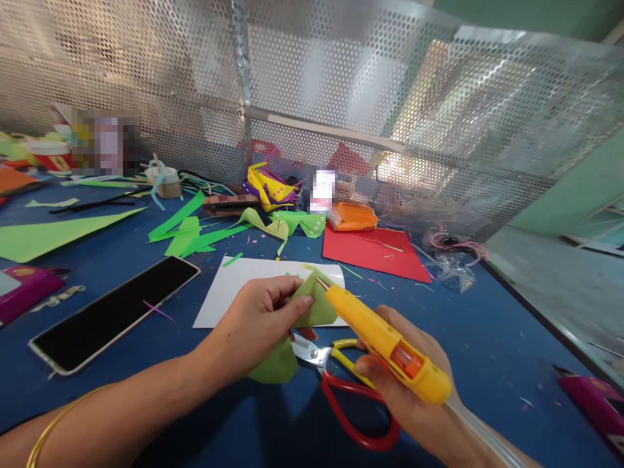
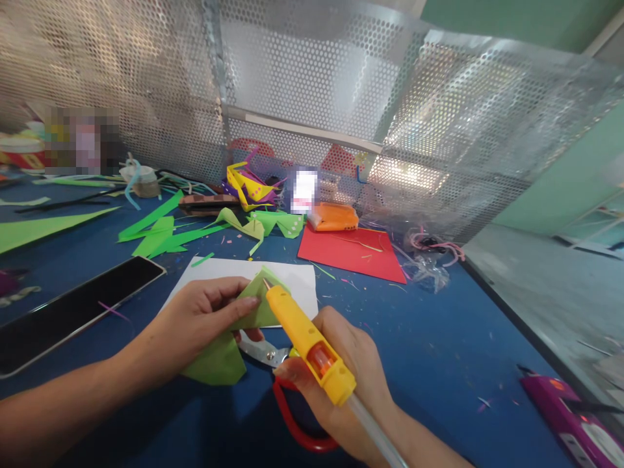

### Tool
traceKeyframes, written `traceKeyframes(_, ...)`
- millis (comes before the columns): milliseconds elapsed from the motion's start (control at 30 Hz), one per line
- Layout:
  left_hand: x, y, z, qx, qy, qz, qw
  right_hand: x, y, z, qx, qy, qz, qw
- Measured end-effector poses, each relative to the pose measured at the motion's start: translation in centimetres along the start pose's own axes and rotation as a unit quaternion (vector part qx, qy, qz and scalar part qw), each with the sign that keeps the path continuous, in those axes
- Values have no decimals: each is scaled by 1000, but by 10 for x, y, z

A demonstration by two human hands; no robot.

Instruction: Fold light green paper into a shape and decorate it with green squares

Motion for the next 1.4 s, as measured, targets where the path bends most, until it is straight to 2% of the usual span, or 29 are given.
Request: traceKeyframes(1400,3,1,0,-7,-1,-1,1000,1,1,-1,3,-26,-7,1000)
Point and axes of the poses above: each hand's wrist, its own y-axis towards the middle knuckle, its own z-axis out of the palm, x = y × z, the point moved 2 cm from there along y, towards the middle knuckle, and after that the axes turned 11 degrees about x, right-handed, at the moved point
